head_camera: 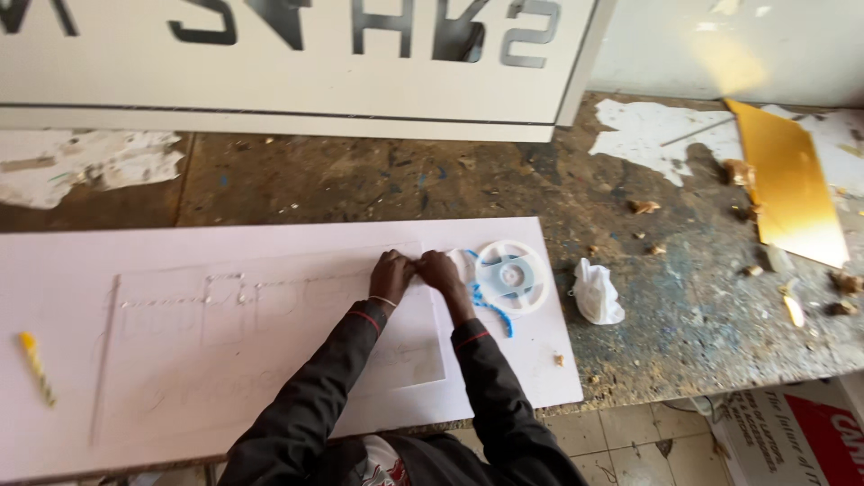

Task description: The person measures and applies a flexible LED strip light to an acrylic sign board, pressing the strip into the etched lettering by hand.

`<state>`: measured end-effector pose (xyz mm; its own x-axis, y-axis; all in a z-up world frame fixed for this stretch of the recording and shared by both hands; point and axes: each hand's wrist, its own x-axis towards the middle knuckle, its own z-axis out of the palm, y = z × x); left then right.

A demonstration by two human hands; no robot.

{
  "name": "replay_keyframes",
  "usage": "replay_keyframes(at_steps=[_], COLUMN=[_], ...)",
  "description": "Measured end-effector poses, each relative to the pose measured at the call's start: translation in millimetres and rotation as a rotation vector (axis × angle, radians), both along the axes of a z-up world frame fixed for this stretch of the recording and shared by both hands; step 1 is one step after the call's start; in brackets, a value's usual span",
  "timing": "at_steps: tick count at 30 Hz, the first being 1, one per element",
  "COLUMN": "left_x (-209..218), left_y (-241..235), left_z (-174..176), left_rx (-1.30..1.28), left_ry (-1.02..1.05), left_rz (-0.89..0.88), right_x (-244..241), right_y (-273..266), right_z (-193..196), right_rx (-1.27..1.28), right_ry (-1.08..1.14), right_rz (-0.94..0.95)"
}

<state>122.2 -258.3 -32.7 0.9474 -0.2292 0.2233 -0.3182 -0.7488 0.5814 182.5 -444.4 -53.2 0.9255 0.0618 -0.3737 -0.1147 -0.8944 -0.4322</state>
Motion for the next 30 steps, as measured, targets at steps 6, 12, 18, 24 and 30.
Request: replay_keyframes(at_steps=[6,12,18,24,30], left_x=[-6,0,5,12,21], left_y=[5,-5,-2,2,3], left_z=[20,11,-6,-15,-14], left_rx=[-0.045,0.063,0.037,-0.043,-0.033], left_ry=[0.061,0.022,-0.017,0.117,0.153], left_rz=[0.01,0.048,0.049,0.042,0.022], right_x=[-19,23,-24,-35,-56], right_y=[17,17,29,31,42], right_z=[74,48,105,97,144], right_rx=[-0.103,0.037,0.097,-0.245,-0.016], right_ry=[-0.112,0.233,0.308,0.173,0.201], right_rz=[0.276,0.111,-0.027,0.021,-0.044])
